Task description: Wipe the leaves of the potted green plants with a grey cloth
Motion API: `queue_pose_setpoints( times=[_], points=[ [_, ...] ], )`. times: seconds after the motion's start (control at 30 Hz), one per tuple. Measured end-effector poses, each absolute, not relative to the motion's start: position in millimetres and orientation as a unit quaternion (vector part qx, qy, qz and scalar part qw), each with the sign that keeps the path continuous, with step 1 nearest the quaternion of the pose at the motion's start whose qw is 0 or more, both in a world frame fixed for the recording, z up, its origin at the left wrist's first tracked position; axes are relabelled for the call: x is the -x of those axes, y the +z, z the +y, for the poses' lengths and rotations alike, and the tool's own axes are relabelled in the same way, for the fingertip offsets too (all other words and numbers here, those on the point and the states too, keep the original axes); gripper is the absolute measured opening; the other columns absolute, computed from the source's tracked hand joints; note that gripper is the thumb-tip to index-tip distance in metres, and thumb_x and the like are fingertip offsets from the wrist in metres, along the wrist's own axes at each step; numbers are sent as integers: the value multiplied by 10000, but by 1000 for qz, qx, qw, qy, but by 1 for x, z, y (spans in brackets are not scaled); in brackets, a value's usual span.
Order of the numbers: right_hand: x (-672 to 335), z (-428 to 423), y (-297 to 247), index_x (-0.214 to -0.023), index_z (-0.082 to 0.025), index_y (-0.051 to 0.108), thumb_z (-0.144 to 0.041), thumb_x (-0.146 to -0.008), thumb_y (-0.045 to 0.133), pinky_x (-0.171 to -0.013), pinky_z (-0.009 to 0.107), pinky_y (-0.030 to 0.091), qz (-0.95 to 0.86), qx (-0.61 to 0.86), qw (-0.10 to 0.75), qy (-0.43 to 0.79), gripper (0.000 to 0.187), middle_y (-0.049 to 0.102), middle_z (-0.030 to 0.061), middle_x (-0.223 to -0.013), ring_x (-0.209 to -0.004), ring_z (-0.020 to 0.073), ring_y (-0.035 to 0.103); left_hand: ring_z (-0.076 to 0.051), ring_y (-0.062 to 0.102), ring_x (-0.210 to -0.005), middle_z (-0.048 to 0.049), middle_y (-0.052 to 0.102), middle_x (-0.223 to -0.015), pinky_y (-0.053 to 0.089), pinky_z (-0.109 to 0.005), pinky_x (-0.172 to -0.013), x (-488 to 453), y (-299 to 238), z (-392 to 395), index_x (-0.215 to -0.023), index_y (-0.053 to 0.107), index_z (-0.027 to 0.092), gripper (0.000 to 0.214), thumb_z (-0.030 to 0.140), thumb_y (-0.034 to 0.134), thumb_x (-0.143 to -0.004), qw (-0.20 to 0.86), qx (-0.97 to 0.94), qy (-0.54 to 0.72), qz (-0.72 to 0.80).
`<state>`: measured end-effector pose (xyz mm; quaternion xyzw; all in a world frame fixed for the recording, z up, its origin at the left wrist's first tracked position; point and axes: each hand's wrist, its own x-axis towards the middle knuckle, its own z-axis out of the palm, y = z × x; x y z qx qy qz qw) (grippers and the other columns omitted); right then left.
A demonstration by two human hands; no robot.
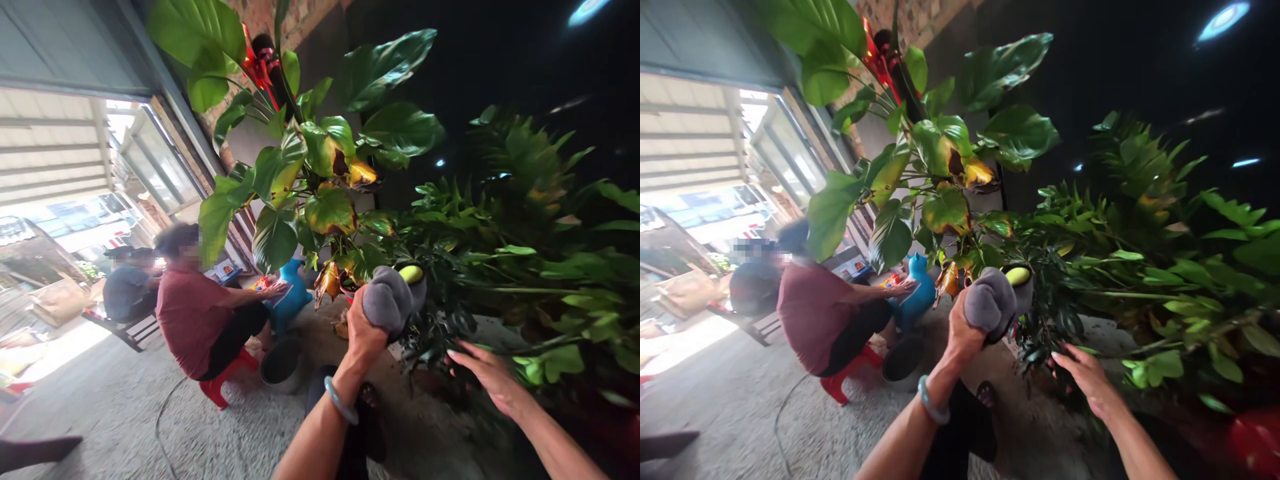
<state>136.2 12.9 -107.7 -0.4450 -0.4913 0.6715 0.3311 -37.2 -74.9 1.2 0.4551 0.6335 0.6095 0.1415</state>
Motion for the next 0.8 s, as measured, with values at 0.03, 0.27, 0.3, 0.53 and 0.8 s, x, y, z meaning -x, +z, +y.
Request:
queue_pose_setpoints(
  times=[0.03,0.27,0.3,0.53,0.8],
  points=[
    [-136,12,-107,-672,-219,688,-415,-445,720,-387,270,362,-491,446,331,671,301,670,23,-572,-513,212,583,-261,626,-943,-63,684,-1007,502,-379,-871,32,-1,-69,-1092,578,194,533,254,725,-584,141,-450,613,634],
    [-143,16,-101,-502,-249,596,-356,-372,715,-521,316,457,-511,407,346,674,206,653,13,-535,-567,220,579,-230,646,-833,-29,709,-948,504,-308,-757,24,-30,-116,-1075,638,203,533,207,728,-549,285,-627,379,618],
    [-144,15,-100,-510,-247,598,-345,-376,717,-520,314,458,-510,405,341,678,204,659,13,-541,-561,217,580,-224,648,-831,-33,711,-951,506,-302,-754,27,-26,-121,-1078,636,198,537,211,734,-551,280,-613,402,620],
    [-138,7,-98,-775,-234,663,-372,-442,713,-373,256,365,-483,432,319,692,364,684,13,-575,-459,169,543,-204,627,-943,-44,682,-1054,496,-297,-848,19,28,-65,-1138,595,188,498,226,676,-647,51,-535,616,576],
    [-144,24,-116,-575,-236,615,-285,-405,662,-416,306,419,-488,415,304,706,183,631,10,-506,-481,221,577,-260,661,-853,-38,718,-924,514,-327,-741,35,-12,-102,-1102,650,220,566,141,687,-543,252,-655,316,639]
  ],
)
